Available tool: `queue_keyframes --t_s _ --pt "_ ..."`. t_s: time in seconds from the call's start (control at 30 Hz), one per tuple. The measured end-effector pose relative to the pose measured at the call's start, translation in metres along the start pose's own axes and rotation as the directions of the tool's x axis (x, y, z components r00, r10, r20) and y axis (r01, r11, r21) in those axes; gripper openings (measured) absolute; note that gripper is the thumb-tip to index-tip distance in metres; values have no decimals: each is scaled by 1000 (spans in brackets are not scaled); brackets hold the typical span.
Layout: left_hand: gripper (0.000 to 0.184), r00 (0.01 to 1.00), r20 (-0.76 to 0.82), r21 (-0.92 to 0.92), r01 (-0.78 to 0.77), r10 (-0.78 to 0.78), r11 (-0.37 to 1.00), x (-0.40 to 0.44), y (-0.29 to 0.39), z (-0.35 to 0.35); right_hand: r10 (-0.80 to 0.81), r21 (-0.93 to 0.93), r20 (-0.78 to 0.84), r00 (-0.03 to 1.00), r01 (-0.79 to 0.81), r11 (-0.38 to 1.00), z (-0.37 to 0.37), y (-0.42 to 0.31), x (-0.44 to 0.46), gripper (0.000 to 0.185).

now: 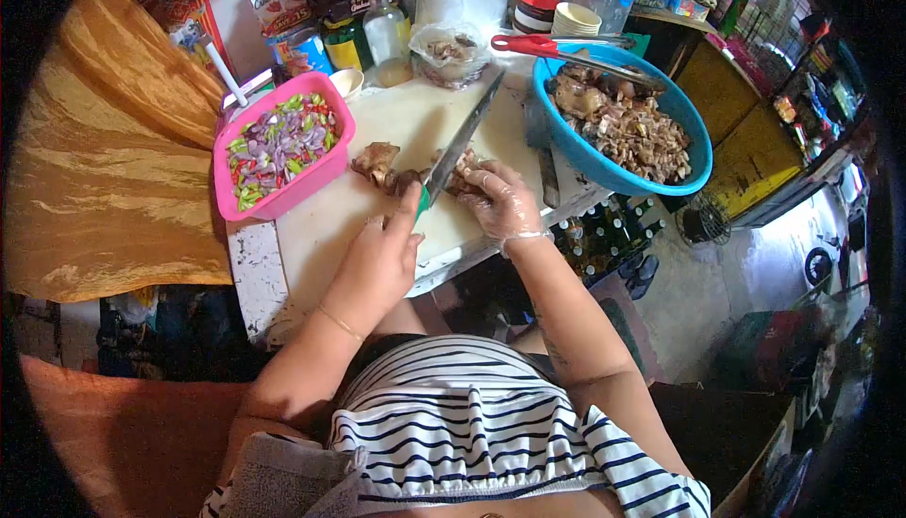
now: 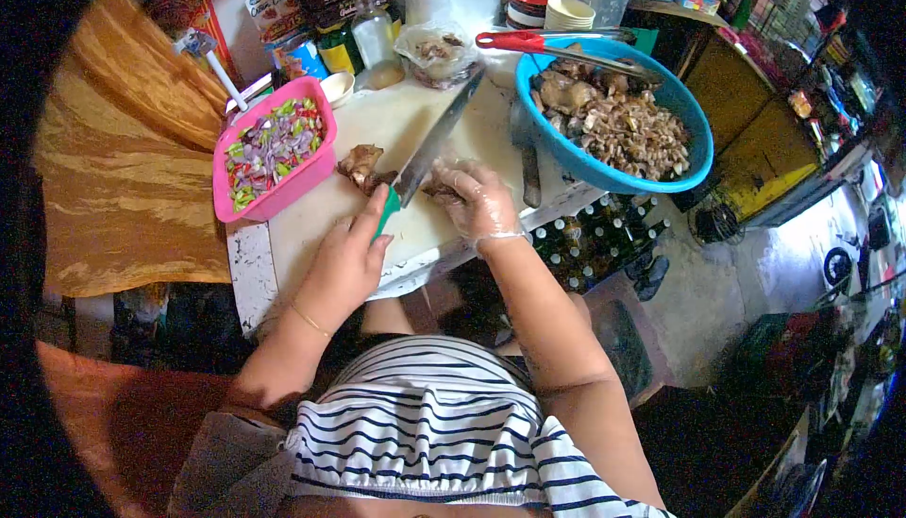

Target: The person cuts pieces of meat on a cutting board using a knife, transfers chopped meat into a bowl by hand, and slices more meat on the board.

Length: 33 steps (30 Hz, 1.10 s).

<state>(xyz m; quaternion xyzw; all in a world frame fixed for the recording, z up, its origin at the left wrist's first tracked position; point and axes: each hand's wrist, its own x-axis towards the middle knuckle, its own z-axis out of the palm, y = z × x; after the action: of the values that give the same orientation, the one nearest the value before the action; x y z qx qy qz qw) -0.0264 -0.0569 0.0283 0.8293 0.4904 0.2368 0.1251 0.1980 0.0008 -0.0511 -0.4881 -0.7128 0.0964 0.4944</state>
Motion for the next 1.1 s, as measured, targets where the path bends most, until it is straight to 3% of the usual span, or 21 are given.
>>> queue_keyframes --t_s 0.13,0.33,0.5,0.7,0.83,0.93,1.1 --pt "70 988 123 91 87 -98 992 -12 4 1 46 -5 -48 998 -46 999 14 8 0 35" --pt "70 956 249 182 108 -153 977 5 5 5 149 -97 60 987 -143 985 14 8 9 23" --pt "69 984 161 104 66 -82 992 27 -11 31 89 -39 10 996 -88 995 17 11 10 22" --pt "66 993 105 104 44 -55 994 34 11 -9 112 -66 30 993 -110 992 13 8 12 22" --pt "66 983 -131 59 -119 126 991 40 17 -13 119 -100 27 993 -116 988 14 2 12 22" --pt "66 1000 17 54 -16 15 998 43 9 6 139 -67 34 990 -136 988 12 -2 13 22" --pt "68 994 107 163 11 -28 987 29 -15 37 142 -152 70 987 -130 980 14 7 10 22"
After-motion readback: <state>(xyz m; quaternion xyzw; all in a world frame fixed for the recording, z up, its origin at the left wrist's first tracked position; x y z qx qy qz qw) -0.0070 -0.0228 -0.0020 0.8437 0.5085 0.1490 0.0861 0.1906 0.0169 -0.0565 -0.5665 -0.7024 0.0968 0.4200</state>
